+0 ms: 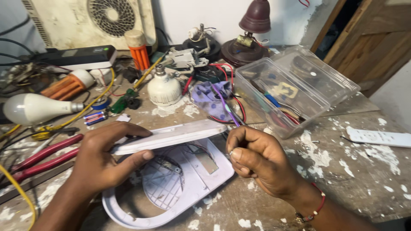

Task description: The person opens the cover of a white LED light fixture on a cluttered workbench, unscrews its internal components with a yellow screwdriver, and detaches the wiring. They remove a small green circuit board from the housing, then pick up a multimeter with red and black probes and adjust its dial to test the board.

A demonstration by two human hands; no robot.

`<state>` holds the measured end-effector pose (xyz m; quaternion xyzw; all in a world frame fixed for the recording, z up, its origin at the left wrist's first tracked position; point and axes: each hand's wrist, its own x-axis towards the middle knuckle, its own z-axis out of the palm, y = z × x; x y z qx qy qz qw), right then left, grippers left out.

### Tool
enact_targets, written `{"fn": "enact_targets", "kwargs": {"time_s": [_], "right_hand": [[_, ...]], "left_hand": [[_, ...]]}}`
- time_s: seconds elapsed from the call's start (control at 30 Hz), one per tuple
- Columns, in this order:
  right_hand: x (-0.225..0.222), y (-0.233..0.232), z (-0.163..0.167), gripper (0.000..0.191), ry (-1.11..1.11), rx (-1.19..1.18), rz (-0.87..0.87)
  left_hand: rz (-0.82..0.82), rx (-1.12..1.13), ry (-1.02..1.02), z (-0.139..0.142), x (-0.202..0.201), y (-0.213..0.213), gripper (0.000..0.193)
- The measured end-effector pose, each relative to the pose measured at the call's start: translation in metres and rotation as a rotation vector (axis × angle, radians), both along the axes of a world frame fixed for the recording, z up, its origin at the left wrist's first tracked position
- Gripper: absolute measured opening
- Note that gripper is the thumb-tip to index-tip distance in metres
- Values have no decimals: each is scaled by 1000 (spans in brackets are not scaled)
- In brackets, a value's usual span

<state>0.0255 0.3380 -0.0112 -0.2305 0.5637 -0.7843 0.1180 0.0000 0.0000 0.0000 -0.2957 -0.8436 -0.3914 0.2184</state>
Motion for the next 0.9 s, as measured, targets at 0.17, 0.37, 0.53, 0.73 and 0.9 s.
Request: {"fn": "enact_targets", "kwargs": {"time_s": [0.17,0.37,0.53,0.73,0.9], "right_hand": [[-1,6,-4,16,58,126,-54],[-15,36,-4,17,101,284,-240],[-14,96,6,7,107,503,-423],[-12,140,10,7,140,964,-546],[-5,138,5,13,-84,1379,-585]], "left_hand": [[-22,6,10,1,1,-2,38],[-13,0,-12,4,2,-3,39],[-21,-4,0,4,0,-2,40],[-44,-22,40,6,-3,-2,39],[-66,-46,139,8,-8,0,36]]}}
